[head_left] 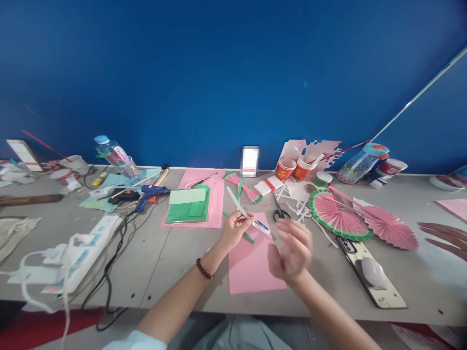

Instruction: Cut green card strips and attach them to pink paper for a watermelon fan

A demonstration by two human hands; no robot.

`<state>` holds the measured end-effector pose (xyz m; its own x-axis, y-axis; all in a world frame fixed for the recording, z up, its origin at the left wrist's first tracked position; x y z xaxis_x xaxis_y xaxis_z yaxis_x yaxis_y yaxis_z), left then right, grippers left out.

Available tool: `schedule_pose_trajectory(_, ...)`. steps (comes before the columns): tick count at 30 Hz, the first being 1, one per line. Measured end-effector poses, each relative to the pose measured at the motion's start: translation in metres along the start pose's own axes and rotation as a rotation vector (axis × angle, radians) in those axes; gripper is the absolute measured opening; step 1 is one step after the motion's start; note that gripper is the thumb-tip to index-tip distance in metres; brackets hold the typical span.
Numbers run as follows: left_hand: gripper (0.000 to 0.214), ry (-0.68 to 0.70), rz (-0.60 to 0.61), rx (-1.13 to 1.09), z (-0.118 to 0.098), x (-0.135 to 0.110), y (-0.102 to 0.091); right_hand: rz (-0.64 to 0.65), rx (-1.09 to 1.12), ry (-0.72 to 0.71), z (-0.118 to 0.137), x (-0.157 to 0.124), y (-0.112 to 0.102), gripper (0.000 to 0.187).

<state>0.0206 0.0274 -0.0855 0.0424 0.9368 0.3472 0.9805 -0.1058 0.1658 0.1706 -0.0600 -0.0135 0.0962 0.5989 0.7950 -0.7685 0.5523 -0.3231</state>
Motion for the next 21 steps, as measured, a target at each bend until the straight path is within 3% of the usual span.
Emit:
schedule_pose_trajectory(2, 0.023, -0.013, -0.015, -0.012, -0.001, 0.001, 0.0, 0.069, 0.024, 0.082, -0.014, 0.005, 0.027, 0.031)
schedule_pose_trajectory(4, 0.024, -0.025, -0.029, -0.036, -0.002, 0.001, 0.001, 0.238, 0.044, 0.267, -0.032, 0.004, 0.049, 0.029)
schedule_pose_trajectory(7, 0.024, -0.017, -0.023, -0.058, -0.005, 0.002, 0.001, 0.424, 0.082, 0.524, -0.052, -0.005, 0.064, 0.032)
schedule_pose_trajectory(9, 0.024, -0.002, -0.01, -0.065, -0.006, 0.003, 0.001, 0.495, 0.117, 0.607, -0.056, -0.01, 0.069, 0.028)
schedule_pose_trajectory(16, 0.02, 0.052, -0.025, -0.024, -0.008, 0.002, -0.002, 0.657, 0.287, 0.816, -0.061, -0.022, 0.081, 0.033)
schedule_pose_trajectory(21, 0.014, 0.155, 0.012, 0.093, -0.009, 0.004, -0.005, 0.589, 0.142, 0.806, -0.073, -0.021, 0.076, 0.039)
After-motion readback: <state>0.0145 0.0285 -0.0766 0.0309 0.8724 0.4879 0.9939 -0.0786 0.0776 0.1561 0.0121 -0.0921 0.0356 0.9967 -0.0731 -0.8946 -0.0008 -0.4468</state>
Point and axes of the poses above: each hand's wrist, its own x-axis towards the middle knuckle, its own y-axis out of the palm, z = x × y, the point moved 5 cm from there along x, towards the middle knuckle, and after that the axes turned 15 degrees about y, right-handed, at the moved point
